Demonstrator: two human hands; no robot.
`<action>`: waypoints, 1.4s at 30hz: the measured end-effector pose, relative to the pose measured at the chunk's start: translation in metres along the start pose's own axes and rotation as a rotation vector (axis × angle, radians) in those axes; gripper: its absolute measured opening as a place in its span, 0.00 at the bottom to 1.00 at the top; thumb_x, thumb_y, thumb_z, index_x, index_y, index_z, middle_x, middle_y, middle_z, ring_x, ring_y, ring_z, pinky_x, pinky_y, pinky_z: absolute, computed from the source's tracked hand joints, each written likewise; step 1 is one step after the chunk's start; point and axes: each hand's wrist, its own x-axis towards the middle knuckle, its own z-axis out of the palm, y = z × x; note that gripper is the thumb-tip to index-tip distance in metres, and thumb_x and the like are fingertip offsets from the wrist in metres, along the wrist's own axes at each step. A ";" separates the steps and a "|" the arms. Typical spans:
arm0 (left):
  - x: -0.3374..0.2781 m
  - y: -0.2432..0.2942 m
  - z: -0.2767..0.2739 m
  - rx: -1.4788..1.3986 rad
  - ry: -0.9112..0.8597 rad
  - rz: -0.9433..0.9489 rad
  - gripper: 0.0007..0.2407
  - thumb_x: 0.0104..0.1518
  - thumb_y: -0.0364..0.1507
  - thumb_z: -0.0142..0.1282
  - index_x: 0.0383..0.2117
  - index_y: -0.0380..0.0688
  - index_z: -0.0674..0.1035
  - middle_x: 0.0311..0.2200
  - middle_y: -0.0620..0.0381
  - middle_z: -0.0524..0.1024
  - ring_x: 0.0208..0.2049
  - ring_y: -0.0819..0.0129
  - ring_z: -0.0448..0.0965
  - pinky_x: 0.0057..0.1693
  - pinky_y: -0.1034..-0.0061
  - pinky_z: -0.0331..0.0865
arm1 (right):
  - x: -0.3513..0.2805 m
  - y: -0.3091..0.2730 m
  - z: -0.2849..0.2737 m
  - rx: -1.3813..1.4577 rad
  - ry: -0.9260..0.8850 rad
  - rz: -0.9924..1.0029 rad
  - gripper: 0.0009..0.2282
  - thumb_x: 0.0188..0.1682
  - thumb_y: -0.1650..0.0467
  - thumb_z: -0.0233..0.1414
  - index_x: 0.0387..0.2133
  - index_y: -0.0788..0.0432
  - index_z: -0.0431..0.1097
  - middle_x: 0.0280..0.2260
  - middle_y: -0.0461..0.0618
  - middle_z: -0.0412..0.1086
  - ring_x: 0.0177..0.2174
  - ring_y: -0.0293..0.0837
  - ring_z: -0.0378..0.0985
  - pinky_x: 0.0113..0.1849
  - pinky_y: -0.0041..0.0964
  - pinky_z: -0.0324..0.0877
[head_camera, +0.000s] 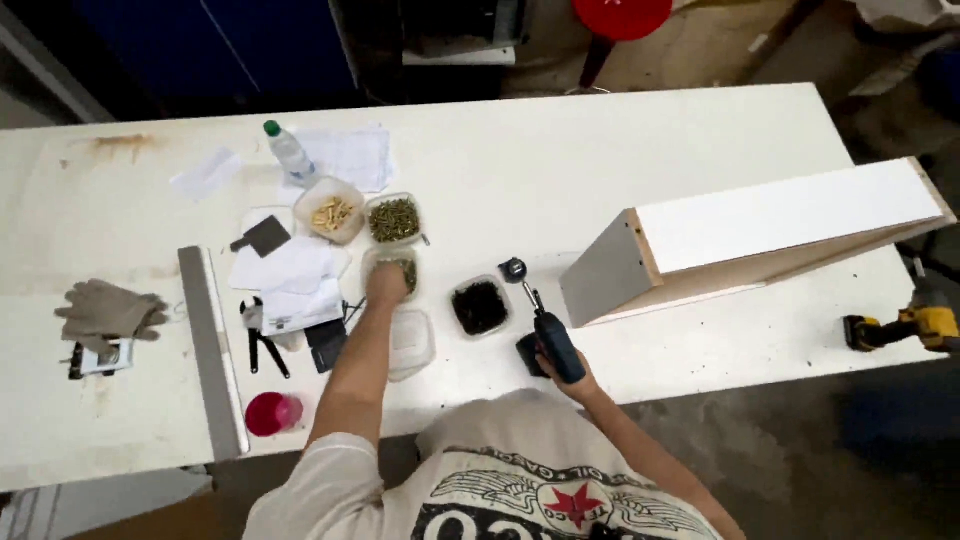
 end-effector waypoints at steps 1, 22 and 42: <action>0.005 0.000 0.012 0.003 -0.008 0.010 0.08 0.53 0.28 0.62 0.31 0.35 0.85 0.27 0.45 0.78 0.35 0.52 0.85 0.44 0.60 0.80 | -0.003 0.004 -0.003 0.002 0.006 0.011 0.14 0.50 0.66 0.59 0.43 0.65 0.75 0.41 0.66 0.77 0.44 0.62 0.80 0.48 0.53 0.74; -0.052 0.016 -0.017 -0.508 0.383 -0.233 0.09 0.56 0.26 0.58 0.38 0.33 0.85 0.30 0.43 0.83 0.34 0.54 0.84 0.41 0.67 0.78 | 0.009 0.035 -0.020 -0.034 -0.074 -0.181 0.12 0.49 0.68 0.59 0.42 0.65 0.74 0.40 0.65 0.78 0.44 0.59 0.81 0.46 0.51 0.77; -0.117 0.270 0.177 -0.683 0.461 -0.455 0.09 0.58 0.32 0.60 0.41 0.47 0.86 0.39 0.46 0.79 0.43 0.49 0.81 0.51 0.61 0.76 | 0.018 0.182 -0.177 -0.124 -0.389 -0.483 0.14 0.52 0.68 0.58 0.45 0.66 0.72 0.42 0.66 0.76 0.45 0.60 0.79 0.46 0.51 0.76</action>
